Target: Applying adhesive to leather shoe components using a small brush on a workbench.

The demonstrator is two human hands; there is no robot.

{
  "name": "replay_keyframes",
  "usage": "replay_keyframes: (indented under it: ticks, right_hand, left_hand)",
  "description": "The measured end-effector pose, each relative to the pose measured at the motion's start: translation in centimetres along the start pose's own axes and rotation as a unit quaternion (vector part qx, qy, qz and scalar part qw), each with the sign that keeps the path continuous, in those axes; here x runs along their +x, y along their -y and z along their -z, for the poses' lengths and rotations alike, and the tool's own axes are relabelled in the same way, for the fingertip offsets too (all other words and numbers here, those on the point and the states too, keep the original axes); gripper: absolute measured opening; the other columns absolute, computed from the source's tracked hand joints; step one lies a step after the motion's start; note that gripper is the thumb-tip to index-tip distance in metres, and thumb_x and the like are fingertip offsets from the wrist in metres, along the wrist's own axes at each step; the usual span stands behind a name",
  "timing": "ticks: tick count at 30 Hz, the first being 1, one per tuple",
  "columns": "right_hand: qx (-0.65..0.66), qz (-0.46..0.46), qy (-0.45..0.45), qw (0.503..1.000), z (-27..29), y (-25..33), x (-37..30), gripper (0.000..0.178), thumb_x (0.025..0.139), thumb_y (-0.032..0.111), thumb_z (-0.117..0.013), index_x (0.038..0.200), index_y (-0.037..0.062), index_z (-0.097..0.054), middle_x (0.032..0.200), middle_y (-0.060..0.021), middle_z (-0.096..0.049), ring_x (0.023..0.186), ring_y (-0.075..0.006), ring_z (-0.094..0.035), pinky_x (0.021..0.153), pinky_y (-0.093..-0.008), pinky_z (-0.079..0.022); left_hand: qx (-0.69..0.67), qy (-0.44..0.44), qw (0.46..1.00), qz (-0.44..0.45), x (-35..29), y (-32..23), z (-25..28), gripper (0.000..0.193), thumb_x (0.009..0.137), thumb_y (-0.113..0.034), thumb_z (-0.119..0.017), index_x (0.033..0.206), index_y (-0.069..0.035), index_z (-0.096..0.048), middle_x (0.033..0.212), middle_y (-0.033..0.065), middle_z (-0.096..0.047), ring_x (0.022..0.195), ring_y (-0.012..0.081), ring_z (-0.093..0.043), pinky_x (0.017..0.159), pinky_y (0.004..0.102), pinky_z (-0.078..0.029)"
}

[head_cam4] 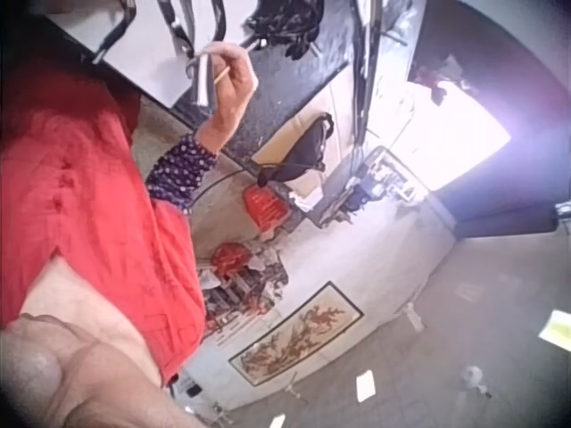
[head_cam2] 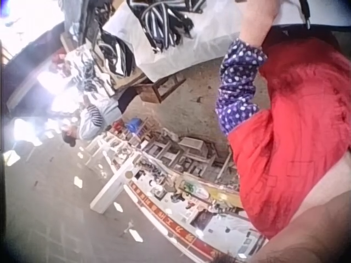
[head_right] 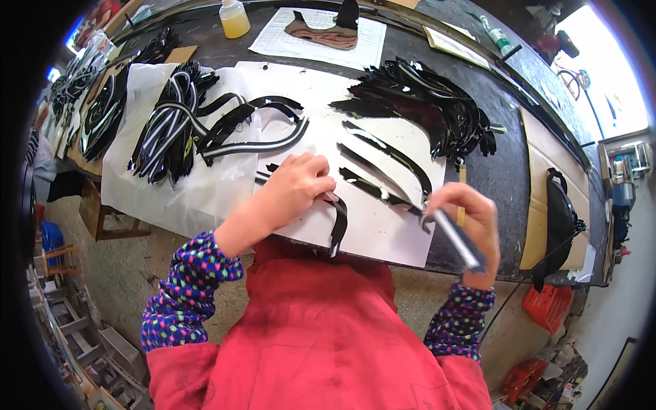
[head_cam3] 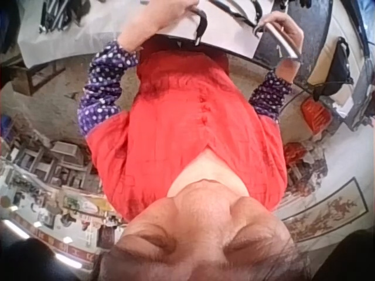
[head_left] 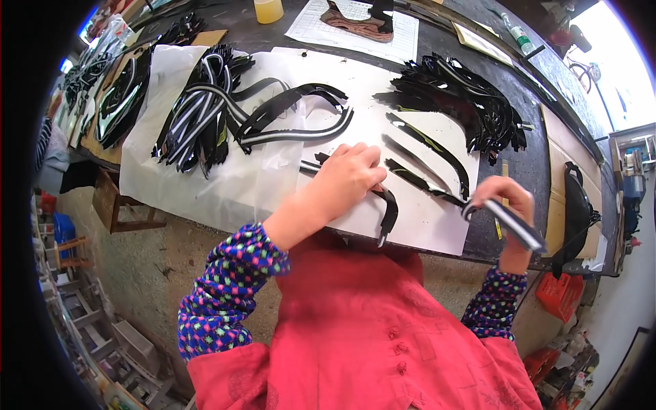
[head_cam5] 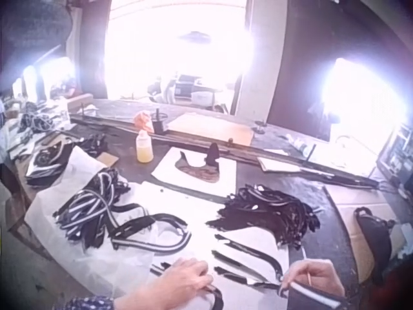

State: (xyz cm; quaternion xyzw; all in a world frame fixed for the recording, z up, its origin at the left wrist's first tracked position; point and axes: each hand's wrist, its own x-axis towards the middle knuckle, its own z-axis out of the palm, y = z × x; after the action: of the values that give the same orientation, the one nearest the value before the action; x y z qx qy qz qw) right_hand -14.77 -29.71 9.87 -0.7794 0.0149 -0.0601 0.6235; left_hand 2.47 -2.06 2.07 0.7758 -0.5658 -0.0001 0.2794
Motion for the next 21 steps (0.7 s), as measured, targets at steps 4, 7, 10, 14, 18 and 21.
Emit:
replay_keyframes:
  ticks: [4,7,10,14,18,21]
  right_hand:
    - [-0.217,-0.017,-0.009,0.976,-4.9,-2.6,2.0,0.013,0.096,0.006,-0.066,0.105,-0.0024,-0.068,0.09,-0.0064,-0.07,0.08,-0.0116,-0.065,0.072,-0.026,-0.052]
    - [-0.321,0.013,-0.05,0.946,-6.9,-4.8,1.9,0.016,0.096,0.004,-0.064,0.111,-0.0001,-0.067,0.096,-0.0138,-0.069,0.084,-0.0242,-0.067,0.075,-0.0326,-0.053]
    - [-0.43,0.035,-0.085,0.898,-8.2,-4.9,1.6,0.02,0.092,0.006,-0.065,0.112,0.0029,-0.066,0.105,-0.0164,-0.068,0.095,-0.0339,-0.064,0.082,-0.0412,-0.051]
    - [-0.523,0.101,-0.146,0.833,-10.2,-3.7,1.1,0.032,0.087,0.004,-0.068,0.119,0.0033,-0.064,0.115,-0.012,-0.066,0.104,-0.0302,-0.059,0.091,-0.041,-0.044]
    - [-0.509,0.126,-0.157,0.837,-12.3,-2.4,0.8,0.033,0.085,0.004,-0.071,0.117,0.0045,-0.065,0.112,-0.0095,-0.065,0.107,-0.0298,-0.059,0.091,-0.0408,-0.043]
    - [-0.394,0.054,-0.12,0.91,-13.4,-2.0,0.2,0.024,0.086,0.005,-0.073,0.109,0.0035,-0.063,0.101,-0.0137,-0.066,0.094,-0.032,-0.065,0.08,-0.0409,-0.05]
  left_hand:
    - [0.13,-0.066,0.988,-0.051,-1.0,-1.4,0.5,0.01,0.086,-0.019,-0.065,0.095,-0.014,-0.065,0.088,0.0013,-0.055,0.092,0.0176,-0.058,0.084,0.0335,-0.045]
    - [0.182,-0.027,0.98,-0.072,-2.0,-2.1,0.7,0.016,0.085,-0.014,-0.064,0.1,-0.012,-0.065,0.085,0.0004,-0.059,0.086,0.017,-0.061,0.082,0.0307,-0.047]
    - [0.118,-0.038,0.991,-0.049,-3.0,-2.1,0.4,0.019,0.084,-0.011,-0.064,0.103,-0.011,-0.065,0.091,0.001,-0.064,0.09,0.0167,-0.063,0.081,0.0316,-0.049]
    - [0.081,-0.027,0.995,-0.054,-3.7,-1.8,0.6,0.02,0.083,-0.009,-0.062,0.103,-0.007,-0.065,0.101,0.0048,-0.066,0.098,0.0211,-0.065,0.086,0.0339,-0.051]
    - [0.057,-0.027,0.998,-0.031,-4.0,-1.9,0.9,0.019,0.083,-0.009,-0.061,0.102,-0.006,-0.064,0.105,0.0062,-0.066,0.101,0.0237,-0.065,0.089,0.0347,-0.051]
    - [0.047,-0.027,0.998,-0.022,-4.2,-2.1,1.0,0.017,0.083,-0.009,-0.061,0.099,-0.006,-0.063,0.106,0.0064,-0.066,0.102,0.0243,-0.065,0.09,0.0352,-0.051]
